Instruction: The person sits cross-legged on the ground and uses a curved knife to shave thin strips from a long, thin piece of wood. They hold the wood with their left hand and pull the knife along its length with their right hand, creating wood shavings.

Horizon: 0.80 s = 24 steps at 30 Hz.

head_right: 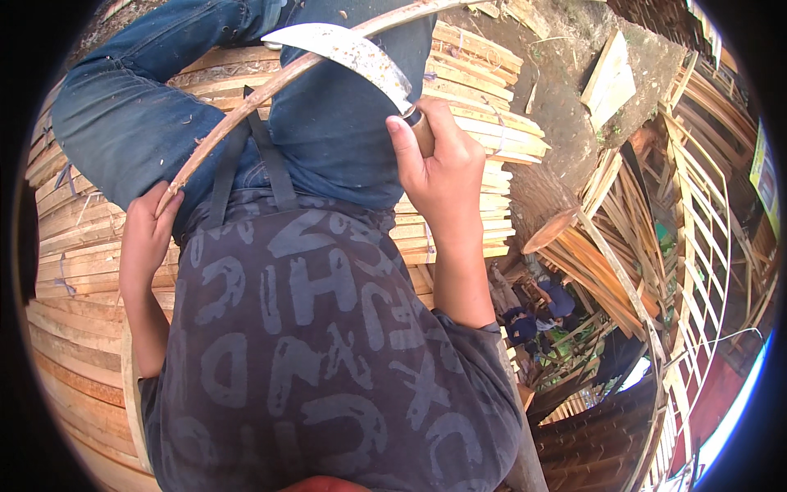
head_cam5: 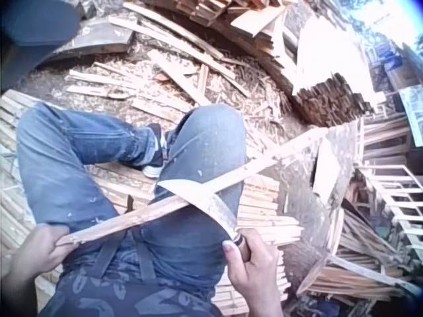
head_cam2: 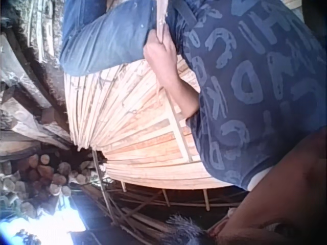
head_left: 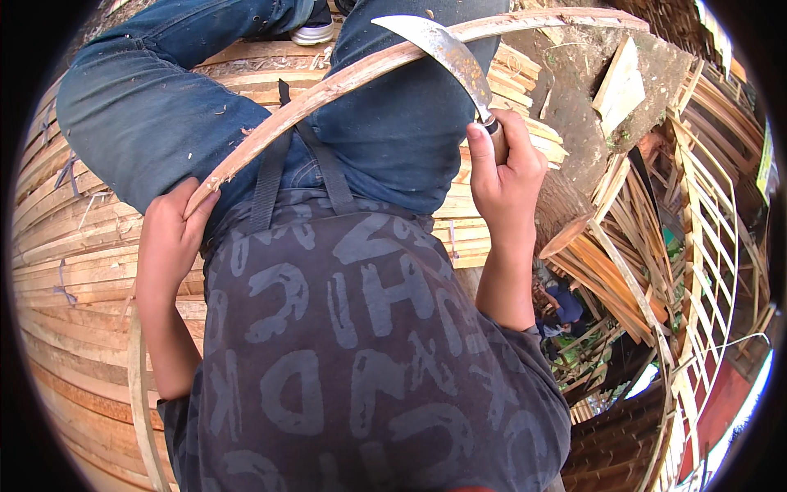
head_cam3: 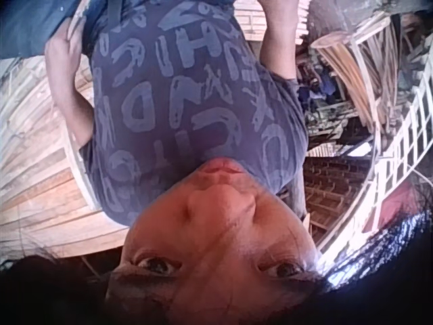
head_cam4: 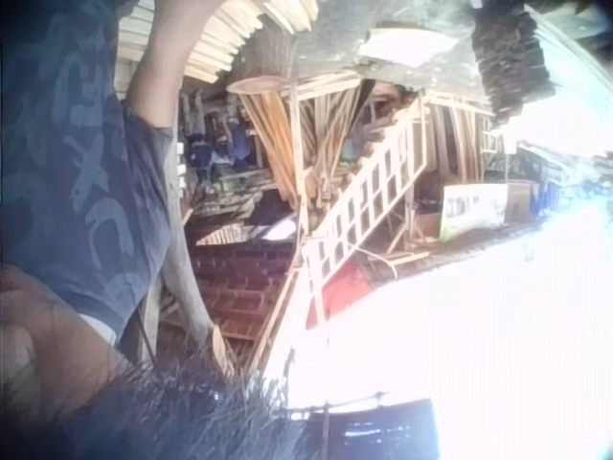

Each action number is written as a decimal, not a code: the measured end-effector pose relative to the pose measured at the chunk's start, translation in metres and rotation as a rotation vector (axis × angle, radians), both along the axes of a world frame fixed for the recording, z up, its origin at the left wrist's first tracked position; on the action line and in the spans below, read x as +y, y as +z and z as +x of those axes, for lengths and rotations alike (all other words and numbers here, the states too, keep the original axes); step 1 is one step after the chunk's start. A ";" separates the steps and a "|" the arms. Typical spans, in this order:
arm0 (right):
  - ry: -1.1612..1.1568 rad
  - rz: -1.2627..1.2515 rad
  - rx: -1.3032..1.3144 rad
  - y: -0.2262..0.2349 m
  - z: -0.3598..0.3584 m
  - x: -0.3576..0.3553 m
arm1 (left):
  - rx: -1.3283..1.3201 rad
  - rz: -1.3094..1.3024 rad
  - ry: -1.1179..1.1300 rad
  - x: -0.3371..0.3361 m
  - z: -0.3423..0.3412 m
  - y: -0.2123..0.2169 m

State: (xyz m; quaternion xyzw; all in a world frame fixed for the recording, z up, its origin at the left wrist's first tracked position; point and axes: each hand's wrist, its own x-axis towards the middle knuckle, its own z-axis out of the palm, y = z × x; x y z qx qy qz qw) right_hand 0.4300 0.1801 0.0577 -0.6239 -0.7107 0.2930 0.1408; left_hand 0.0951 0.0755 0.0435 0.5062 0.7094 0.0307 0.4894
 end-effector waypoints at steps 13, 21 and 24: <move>0.093 0.253 -0.243 -0.001 0.015 0.014 | 0.048 0.071 -0.030 0.000 0.002 -0.010; -0.031 0.401 -0.407 0.002 0.055 0.035 | 0.048 0.080 -0.050 0.001 0.001 -0.012; -0.065 0.343 -0.368 0.006 0.050 0.033 | 0.049 0.028 -0.033 0.005 0.000 -0.010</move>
